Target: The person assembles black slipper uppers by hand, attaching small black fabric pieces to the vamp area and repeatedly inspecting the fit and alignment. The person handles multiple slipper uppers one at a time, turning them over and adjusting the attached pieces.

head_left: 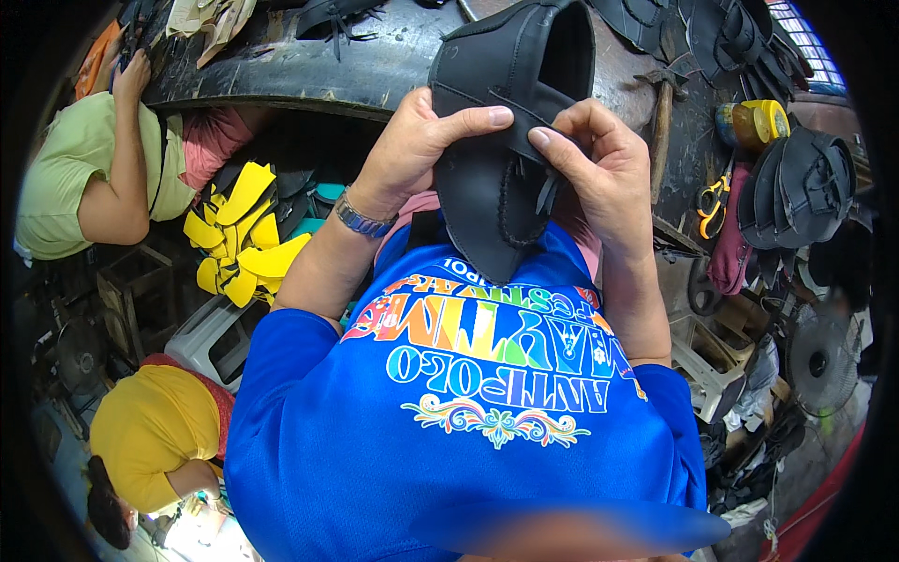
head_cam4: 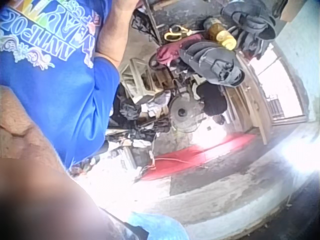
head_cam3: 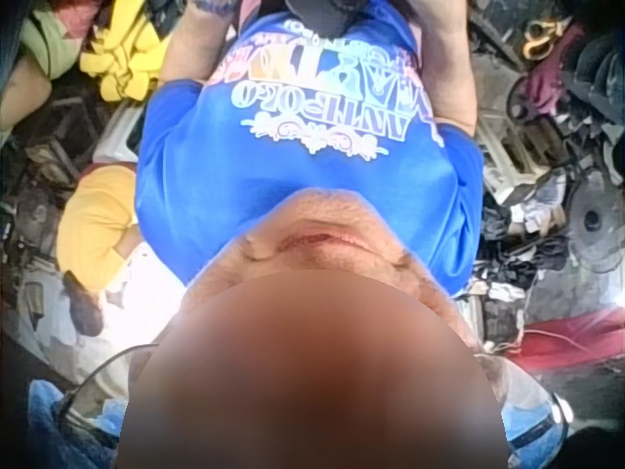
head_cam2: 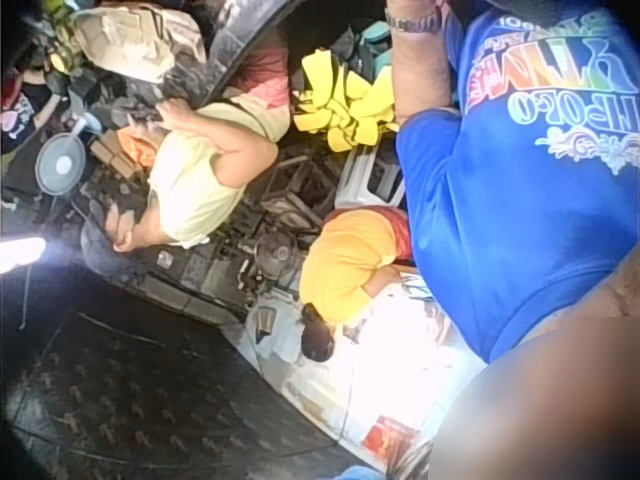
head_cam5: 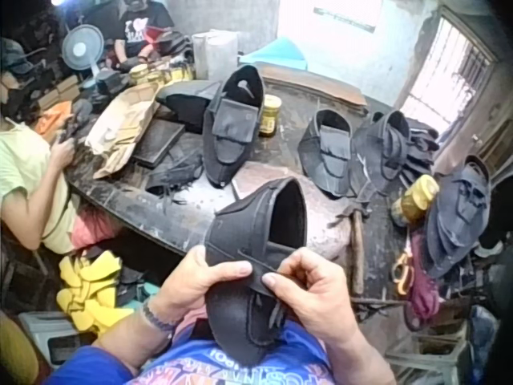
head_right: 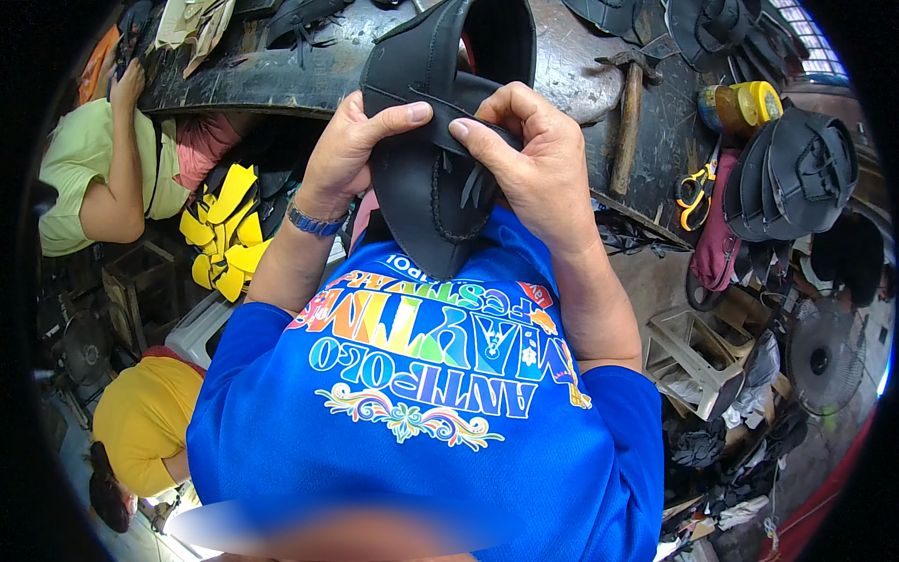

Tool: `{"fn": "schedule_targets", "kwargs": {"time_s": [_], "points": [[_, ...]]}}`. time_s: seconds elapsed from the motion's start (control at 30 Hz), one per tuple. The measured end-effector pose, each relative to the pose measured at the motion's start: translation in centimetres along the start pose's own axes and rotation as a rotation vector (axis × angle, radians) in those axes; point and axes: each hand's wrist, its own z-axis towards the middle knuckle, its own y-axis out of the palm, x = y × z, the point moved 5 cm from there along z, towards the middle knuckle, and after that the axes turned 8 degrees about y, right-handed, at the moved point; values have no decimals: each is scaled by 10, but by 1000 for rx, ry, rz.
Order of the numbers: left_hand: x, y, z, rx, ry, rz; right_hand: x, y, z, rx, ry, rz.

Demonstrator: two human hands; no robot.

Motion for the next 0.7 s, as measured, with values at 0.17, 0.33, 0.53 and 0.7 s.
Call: {"fn": "schedule_targets", "kwargs": {"time_s": [0.17,0.33,0.53,0.7], "points": [[0,4,-1,3,24,131,-28,0,-10,320,-414,-535],[4,16,-7,74,193,185,-40,8,-13,312,-606,-656],[3,15,-6,84,230,264,-33,10,-5,181,-511,-406],[4,17,-3,51,243,364,-30,9,-2,96,-476,-404]]}}
